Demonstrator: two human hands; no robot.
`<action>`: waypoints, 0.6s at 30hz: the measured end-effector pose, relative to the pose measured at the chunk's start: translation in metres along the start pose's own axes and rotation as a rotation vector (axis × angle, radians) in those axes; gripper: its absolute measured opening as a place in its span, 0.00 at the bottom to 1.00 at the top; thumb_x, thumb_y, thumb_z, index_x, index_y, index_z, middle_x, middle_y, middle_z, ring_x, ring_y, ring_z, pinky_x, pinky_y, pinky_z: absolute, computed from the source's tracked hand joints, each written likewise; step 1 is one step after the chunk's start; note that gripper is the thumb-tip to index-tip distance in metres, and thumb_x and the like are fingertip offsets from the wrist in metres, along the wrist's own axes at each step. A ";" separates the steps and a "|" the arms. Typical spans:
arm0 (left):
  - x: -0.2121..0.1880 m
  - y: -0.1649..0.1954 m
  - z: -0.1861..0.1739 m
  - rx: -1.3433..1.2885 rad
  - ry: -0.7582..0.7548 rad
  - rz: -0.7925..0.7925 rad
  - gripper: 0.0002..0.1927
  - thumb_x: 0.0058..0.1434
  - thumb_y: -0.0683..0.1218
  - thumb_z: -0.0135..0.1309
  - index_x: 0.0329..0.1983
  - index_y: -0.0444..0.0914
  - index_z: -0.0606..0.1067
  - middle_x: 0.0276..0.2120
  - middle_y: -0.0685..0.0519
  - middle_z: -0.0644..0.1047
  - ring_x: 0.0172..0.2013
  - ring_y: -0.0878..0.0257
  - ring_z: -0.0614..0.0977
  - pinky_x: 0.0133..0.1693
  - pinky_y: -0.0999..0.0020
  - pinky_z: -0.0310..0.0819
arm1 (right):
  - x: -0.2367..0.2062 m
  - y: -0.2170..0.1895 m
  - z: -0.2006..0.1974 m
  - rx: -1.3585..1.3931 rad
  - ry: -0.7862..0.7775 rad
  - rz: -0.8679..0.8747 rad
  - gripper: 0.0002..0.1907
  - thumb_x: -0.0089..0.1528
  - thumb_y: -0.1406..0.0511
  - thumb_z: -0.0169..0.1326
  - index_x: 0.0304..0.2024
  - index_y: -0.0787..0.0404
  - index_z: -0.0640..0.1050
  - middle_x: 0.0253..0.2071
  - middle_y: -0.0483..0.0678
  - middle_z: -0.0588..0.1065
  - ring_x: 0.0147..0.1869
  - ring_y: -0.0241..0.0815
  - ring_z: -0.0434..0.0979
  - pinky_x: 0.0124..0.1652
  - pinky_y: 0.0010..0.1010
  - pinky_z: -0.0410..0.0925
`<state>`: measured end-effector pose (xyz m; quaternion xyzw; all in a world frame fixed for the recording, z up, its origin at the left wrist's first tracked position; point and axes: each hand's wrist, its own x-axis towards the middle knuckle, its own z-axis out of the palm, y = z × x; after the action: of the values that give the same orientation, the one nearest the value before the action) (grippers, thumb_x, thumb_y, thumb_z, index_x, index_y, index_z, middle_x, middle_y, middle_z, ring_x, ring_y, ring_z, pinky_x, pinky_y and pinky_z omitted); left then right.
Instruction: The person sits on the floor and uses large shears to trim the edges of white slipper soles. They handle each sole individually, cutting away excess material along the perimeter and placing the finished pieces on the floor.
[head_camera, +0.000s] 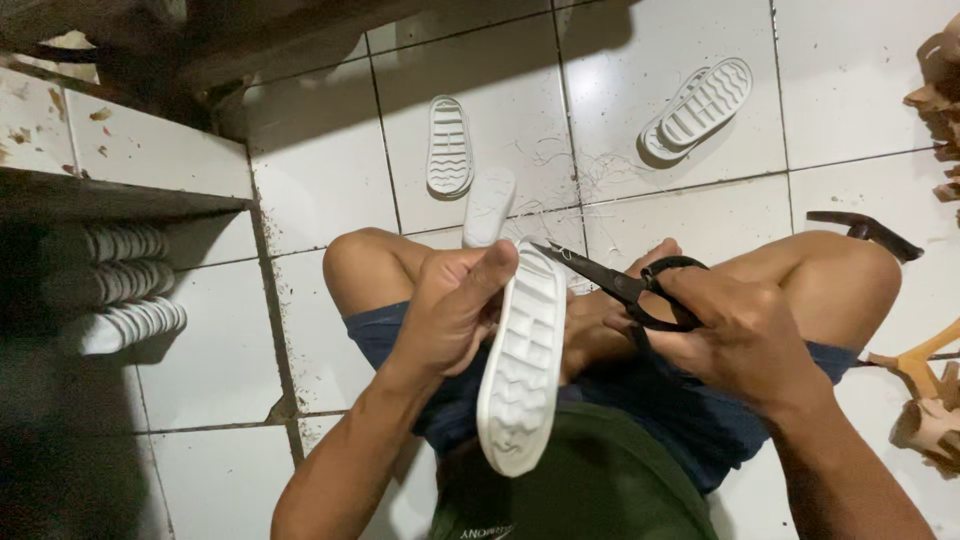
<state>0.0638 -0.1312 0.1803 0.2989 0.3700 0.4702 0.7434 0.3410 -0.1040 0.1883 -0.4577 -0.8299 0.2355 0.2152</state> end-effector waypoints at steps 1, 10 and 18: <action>0.001 0.003 -0.002 0.009 -0.027 -0.025 0.30 0.77 0.59 0.53 0.44 0.23 0.81 0.31 0.41 0.82 0.25 0.67 0.79 0.24 0.81 0.69 | 0.000 0.003 0.000 0.011 -0.014 -0.001 0.21 0.49 0.59 0.71 0.32 0.69 0.80 0.23 0.52 0.77 0.22 0.42 0.77 0.24 0.33 0.69; 0.010 -0.026 -0.021 -0.498 -0.105 -0.262 0.29 0.86 0.54 0.44 0.52 0.19 0.74 0.31 0.32 0.80 0.29 0.51 0.85 0.26 0.70 0.78 | -0.008 -0.016 0.024 0.707 -0.054 0.499 0.14 0.56 0.64 0.67 0.39 0.68 0.84 0.22 0.49 0.77 0.22 0.36 0.74 0.21 0.27 0.65; 0.004 -0.019 0.038 0.006 -0.192 -0.131 0.31 0.63 0.42 0.57 0.67 0.26 0.62 0.52 0.33 0.78 0.51 0.50 0.81 0.55 0.58 0.76 | -0.003 -0.013 0.049 1.489 0.053 0.613 0.10 0.60 0.65 0.57 0.34 0.69 0.77 0.24 0.51 0.76 0.20 0.38 0.74 0.21 0.26 0.68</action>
<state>0.1057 -0.1384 0.1844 0.3200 0.3173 0.3885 0.8037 0.3060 -0.1226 0.1569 -0.4068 -0.2874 0.7644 0.4093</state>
